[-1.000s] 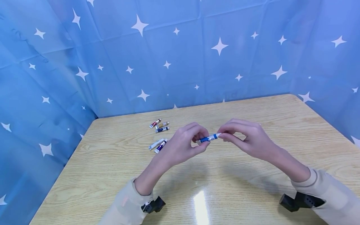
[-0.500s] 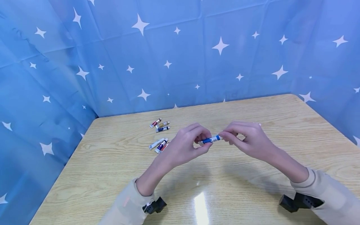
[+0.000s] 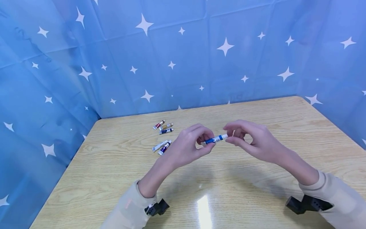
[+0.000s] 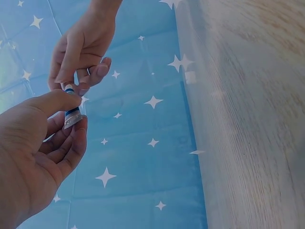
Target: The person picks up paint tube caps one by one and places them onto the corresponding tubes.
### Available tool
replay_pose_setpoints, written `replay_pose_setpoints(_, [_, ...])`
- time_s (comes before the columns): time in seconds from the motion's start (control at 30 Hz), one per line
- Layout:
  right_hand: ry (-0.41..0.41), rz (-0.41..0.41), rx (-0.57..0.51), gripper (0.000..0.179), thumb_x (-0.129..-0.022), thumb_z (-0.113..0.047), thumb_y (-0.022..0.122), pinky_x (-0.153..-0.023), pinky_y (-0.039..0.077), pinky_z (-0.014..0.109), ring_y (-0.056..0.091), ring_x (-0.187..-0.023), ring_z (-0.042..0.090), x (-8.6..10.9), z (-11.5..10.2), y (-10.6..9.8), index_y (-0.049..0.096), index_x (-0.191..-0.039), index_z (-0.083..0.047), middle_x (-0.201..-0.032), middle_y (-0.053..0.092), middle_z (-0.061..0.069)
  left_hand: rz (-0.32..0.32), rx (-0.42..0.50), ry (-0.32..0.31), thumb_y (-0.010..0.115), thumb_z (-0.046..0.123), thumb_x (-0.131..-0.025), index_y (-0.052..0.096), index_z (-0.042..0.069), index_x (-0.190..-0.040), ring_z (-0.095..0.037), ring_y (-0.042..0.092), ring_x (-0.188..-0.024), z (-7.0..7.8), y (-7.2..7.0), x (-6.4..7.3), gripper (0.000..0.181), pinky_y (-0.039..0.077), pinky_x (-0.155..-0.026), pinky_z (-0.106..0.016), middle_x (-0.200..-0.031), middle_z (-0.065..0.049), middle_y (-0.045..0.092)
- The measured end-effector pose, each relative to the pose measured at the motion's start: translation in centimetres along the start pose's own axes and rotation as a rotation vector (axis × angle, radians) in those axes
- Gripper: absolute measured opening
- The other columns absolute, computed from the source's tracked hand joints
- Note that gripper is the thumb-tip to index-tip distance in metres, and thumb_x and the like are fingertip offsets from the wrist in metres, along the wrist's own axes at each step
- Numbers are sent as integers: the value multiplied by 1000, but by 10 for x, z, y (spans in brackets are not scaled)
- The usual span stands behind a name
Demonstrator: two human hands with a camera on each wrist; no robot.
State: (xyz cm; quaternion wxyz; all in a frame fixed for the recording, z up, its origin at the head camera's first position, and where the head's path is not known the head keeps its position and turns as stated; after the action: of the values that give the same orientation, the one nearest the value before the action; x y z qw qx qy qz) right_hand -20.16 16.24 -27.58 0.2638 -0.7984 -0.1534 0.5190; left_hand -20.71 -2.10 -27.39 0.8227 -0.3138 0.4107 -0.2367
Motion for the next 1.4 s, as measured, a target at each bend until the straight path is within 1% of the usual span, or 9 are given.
replay_pose_setpoints(0.17, [-31, 0, 41, 31, -102, -34, 59, -57, 44, 13, 53, -62, -1, -2, -2, 0, 66, -108, -5, -87, 65, -5, 4, 6, 8, 75, 4, -90, 66, 3, -101, -9, 57, -77, 0, 0, -1, 14, 49, -69, -13, -92, -3, 64])
replay_pose_setpoints(0.37, [-53, -6, 43, 27, -103, -33, 57, -55, 43, 13, 50, -60, 0, -1, -2, 2, 67, -104, -8, -84, 64, -7, 3, 3, 12, 75, 4, -90, 66, 3, -100, -10, 57, -76, 0, 0, -1, 13, 49, -68, -15, -91, -2, 63])
replay_pose_setpoints(0.6, [-46, -11, 47, 27, -104, -35, 56, -55, 42, 13, 47, -60, 1, 1, 0, 4, 67, -101, -10, -77, 58, -11, -1, -1, 13, 75, 4, -90, 66, 3, -100, -9, 56, -76, 1, 1, 0, 13, 49, -68, -13, -92, -2, 63])
replay_pose_setpoints(0.77, [-47, -15, 38, 27, -104, -35, 55, -56, 42, 13, 47, -61, 0, 1, 1, 5, 67, -99, -11, -76, 55, -13, 1, -7, 37, 75, 3, -89, 66, 3, -100, -9, 56, -76, 2, 2, -1, 13, 49, -68, -15, -92, -2, 63])
replay_pose_setpoints(1.0, [-41, -23, 33, 27, -106, -34, 52, -54, 40, 11, 47, -60, -2, 3, 1, 7, 67, -94, -15, -75, 57, -14, 9, -10, 65, 75, 2, -89, 67, 2, -99, -9, 55, -76, 3, 4, -1, 13, 51, -67, -17, -90, -3, 62])
replay_pose_setpoints(1.13, [-24, -27, 28, 28, -106, -35, 51, -51, 39, 11, 47, -59, -3, 3, 2, 7, 67, -90, -17, -73, 56, -15, 8, -4, 68, 75, 2, -89, 66, 2, -98, -9, 54, -76, 3, 5, -1, 13, 52, -66, -21, -89, -3, 62])
replay_pose_setpoints(1.27, [14, -39, 25, 27, -108, -29, 50, -51, 38, 11, 46, -58, -3, 4, 3, 7, 65, -86, -21, -72, 55, -16, 1, -1, 59, 75, 3, -89, 66, 3, -99, -9, 53, -76, 3, 5, -1, 13, 53, -65, -24, -89, -2, 62])
replay_pose_setpoints(1.3, [26, -40, 26, 26, -108, -26, 50, -51, 38, 11, 46, -58, -3, 5, 3, 6, 64, -87, -21, -72, 55, -16, -1, 0, 54, 75, 3, -89, 66, 3, -99, -9, 54, -76, 3, 5, -1, 13, 53, -65, -24, -90, -2, 62])
replay_pose_setpoints(1.4, [52, -39, 15, 18, -107, -20, 54, -53, 38, 13, 48, -60, -1, 6, 4, 4, 66, -93, -19, -74, 56, -14, -5, -6, 38, 75, 4, -90, 67, 3, -100, -8, 54, -77, 3, 3, 0, 13, 52, -67, -19, -91, -2, 62])
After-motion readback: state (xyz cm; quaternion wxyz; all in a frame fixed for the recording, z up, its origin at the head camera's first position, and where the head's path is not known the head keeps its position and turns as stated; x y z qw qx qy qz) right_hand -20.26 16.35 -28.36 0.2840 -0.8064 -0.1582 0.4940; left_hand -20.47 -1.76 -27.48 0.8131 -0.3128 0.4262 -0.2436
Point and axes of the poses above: each hand's wrist, its own x-axis away from the middle knuckle, its own y-axis out of the palm, z = x × y, the point moved 6 cm from there along -x, towards the middle knuckle
